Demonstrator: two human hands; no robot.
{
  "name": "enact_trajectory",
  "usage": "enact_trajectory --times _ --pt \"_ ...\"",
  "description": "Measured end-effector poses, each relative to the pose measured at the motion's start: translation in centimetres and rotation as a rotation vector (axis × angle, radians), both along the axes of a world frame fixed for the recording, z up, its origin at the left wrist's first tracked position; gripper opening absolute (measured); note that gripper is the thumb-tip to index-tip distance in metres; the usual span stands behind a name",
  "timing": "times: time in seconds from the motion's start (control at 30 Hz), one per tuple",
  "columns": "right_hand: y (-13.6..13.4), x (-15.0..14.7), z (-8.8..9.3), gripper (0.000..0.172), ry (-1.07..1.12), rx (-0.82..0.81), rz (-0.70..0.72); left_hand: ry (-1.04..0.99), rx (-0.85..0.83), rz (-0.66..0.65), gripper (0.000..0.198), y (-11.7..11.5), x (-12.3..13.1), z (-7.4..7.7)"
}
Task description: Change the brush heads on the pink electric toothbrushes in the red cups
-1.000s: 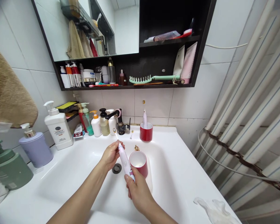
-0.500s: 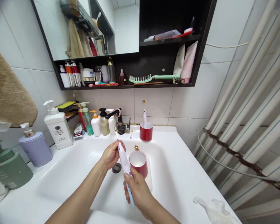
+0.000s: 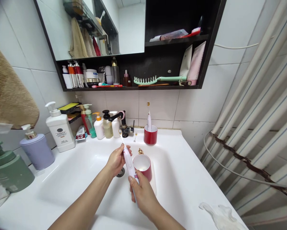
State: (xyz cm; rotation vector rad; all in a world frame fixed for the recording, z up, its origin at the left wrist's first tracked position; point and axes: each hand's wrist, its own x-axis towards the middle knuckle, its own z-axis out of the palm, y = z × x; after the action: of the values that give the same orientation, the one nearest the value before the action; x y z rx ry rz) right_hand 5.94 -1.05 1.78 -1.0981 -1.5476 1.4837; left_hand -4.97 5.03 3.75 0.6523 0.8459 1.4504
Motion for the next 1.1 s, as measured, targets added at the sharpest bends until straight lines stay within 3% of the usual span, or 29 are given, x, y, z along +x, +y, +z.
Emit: enact_trajectory --times 0.27,0.47,0.6,0.87,1.1 --pt "-0.05 0.17 -0.06 0.024 -0.022 0.044 0.022 -0.004 0.08 -0.047 0.027 -0.24 0.11 0.07" --pt "0.23 0.17 0.02 0.023 -0.096 0.083 -0.019 0.061 0.113 0.077 0.028 0.08 -0.47 0.06" --pt "0.06 0.17 -0.2 0.026 -0.092 0.091 -0.031 0.087 0.133 0.066 0.023 0.17 -0.7 0.17" --pt "-0.27 0.18 0.27 0.032 0.067 -0.067 0.092 0.045 0.151 0.022 0.024 0.25 -0.45 -0.08" --pt "-0.12 0.52 0.37 0.036 0.264 -0.246 0.119 -0.085 0.128 -0.025 0.027 -0.06 0.21 -0.06"
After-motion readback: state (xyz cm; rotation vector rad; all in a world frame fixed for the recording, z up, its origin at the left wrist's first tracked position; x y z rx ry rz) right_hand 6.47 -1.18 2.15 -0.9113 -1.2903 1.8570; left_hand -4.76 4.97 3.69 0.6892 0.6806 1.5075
